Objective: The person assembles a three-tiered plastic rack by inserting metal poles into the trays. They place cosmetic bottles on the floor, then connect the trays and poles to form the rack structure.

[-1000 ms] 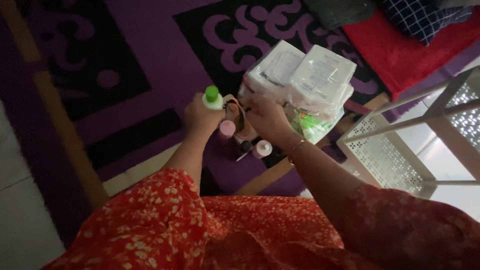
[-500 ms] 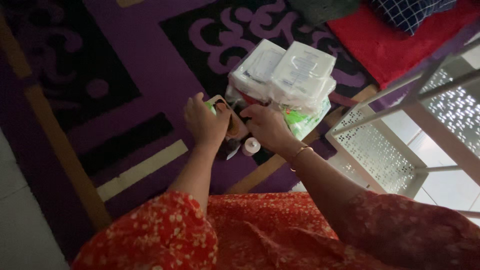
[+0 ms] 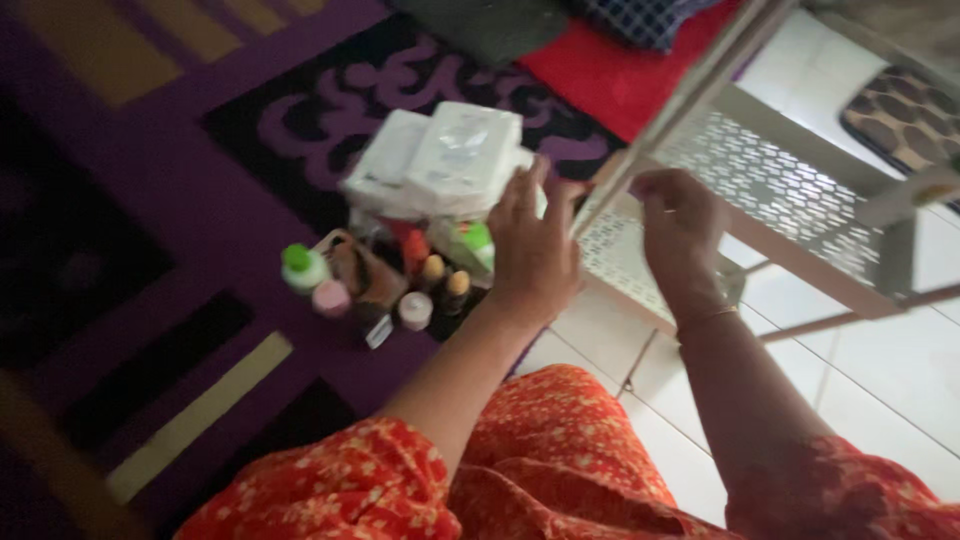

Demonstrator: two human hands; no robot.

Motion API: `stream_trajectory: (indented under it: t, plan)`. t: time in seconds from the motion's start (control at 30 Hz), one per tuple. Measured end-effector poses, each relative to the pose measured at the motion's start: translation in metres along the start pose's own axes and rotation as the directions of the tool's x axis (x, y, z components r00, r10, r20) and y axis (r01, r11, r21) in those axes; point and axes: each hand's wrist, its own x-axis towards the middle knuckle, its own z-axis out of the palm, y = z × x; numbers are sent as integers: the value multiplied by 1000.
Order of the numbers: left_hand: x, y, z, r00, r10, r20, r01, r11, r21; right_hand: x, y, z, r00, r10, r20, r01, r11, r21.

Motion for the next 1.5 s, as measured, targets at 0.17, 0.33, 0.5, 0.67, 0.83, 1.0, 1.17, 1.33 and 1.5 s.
stream_trajectory:
  t: [0.17, 0.33, 0.5, 0.67, 0.83, 1.0, 1.17, 1.33, 1.5]
  plan:
    - [41, 66, 69, 986, 141, 89, -140, 990, -14, 31, 66, -92, 896, 133, -424, -191, 977, -96]
    - [71, 100, 116, 947, 155, 281, -146, 988, -52, 68, 127, -163, 693, 240, -680, -346, 938, -21]
    - [78, 105, 132, 846, 44, 532, -87, 995, 55, 100, 160, -191, 578, 464, -671, -601, 798, 33]
    - [69, 90, 130, 789, 84, 609, -225, 961, 159, 106, 181, -184, 488, 599, -635, -731, 678, 77]
    - [65, 84, 132, 837, 147, 527, -224, 971, 86, 111, 203, -175, 703, 352, -618, -331, 931, 153]
    - [65, 85, 132, 830, 120, 545, -209, 972, 105, 92, 170, -151, 813, 330, -481, -319, 942, 106]
    - [67, 82, 120, 774, 89, 627, -222, 965, 137, 63, 97, -115, 838, 484, -252, -418, 866, 272]
    - [55, 73, 98, 807, 57, 588, -185, 969, 160, 46, 62, -91, 942, 232, -241, -151, 937, 314]
    - [30, 50, 65, 874, -86, 478, 52, 995, 85, 25, 23, -76, 966, -43, -254, 141, 914, 380]
